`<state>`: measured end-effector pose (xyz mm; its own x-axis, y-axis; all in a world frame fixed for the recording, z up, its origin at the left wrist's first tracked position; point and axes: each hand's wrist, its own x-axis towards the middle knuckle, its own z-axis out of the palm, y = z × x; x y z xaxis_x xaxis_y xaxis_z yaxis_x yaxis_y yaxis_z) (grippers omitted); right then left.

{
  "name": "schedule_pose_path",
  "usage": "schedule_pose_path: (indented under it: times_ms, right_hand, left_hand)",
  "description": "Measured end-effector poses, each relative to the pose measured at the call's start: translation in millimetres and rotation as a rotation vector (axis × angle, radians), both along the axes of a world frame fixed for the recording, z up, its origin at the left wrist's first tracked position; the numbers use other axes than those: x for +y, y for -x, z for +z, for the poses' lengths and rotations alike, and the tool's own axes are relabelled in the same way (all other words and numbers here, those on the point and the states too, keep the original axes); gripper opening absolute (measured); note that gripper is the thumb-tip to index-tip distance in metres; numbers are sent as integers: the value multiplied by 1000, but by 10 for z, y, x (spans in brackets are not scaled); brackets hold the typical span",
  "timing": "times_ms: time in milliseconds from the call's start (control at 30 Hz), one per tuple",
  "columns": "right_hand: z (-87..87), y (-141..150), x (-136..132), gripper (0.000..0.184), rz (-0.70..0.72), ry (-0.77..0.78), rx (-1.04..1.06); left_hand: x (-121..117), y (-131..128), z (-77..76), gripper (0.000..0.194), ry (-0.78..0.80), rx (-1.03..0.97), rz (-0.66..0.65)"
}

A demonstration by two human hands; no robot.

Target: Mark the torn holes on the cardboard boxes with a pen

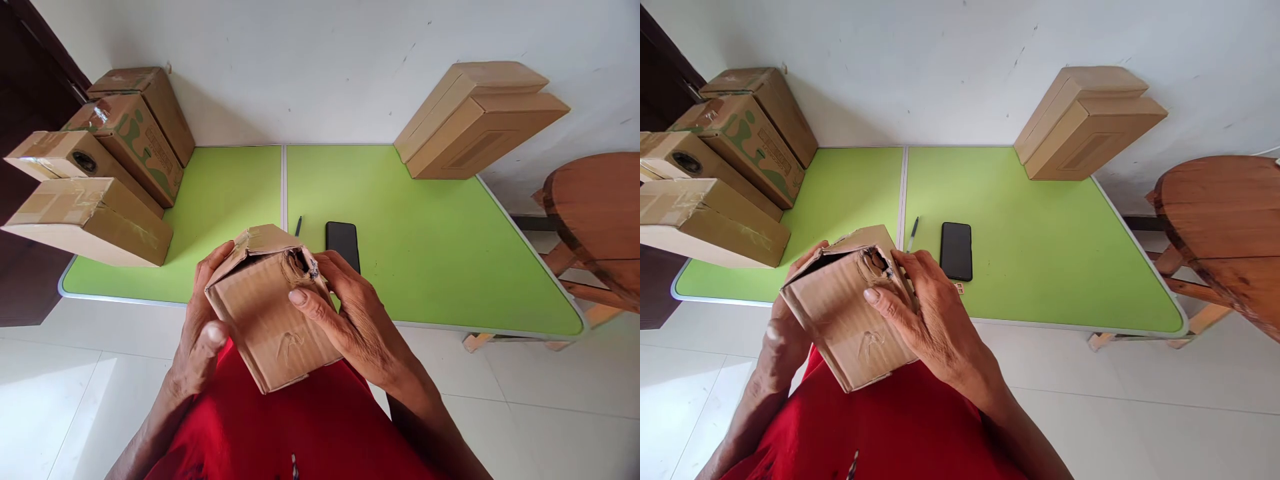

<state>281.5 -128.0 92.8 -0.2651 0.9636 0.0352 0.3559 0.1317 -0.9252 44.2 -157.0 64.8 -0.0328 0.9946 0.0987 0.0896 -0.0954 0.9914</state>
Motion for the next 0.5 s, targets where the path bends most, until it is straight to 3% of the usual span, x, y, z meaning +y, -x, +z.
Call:
schedule_pose_path:
  times_ms: [167, 333, 500]
  right_hand:
    - [71, 67, 15, 48, 71, -69, -42]
    - [97, -9, -43, 51, 177, -42, -77]
    - [74, -46, -114, 54, 179, -28, -62]
  left_hand:
    - [-41, -42, 249, 82, 69, 137, 118]
    - [-53, -54, 310, 75, 29, 275, 184]
    - [-21, -59, 366, 66, -10, 321, 188]
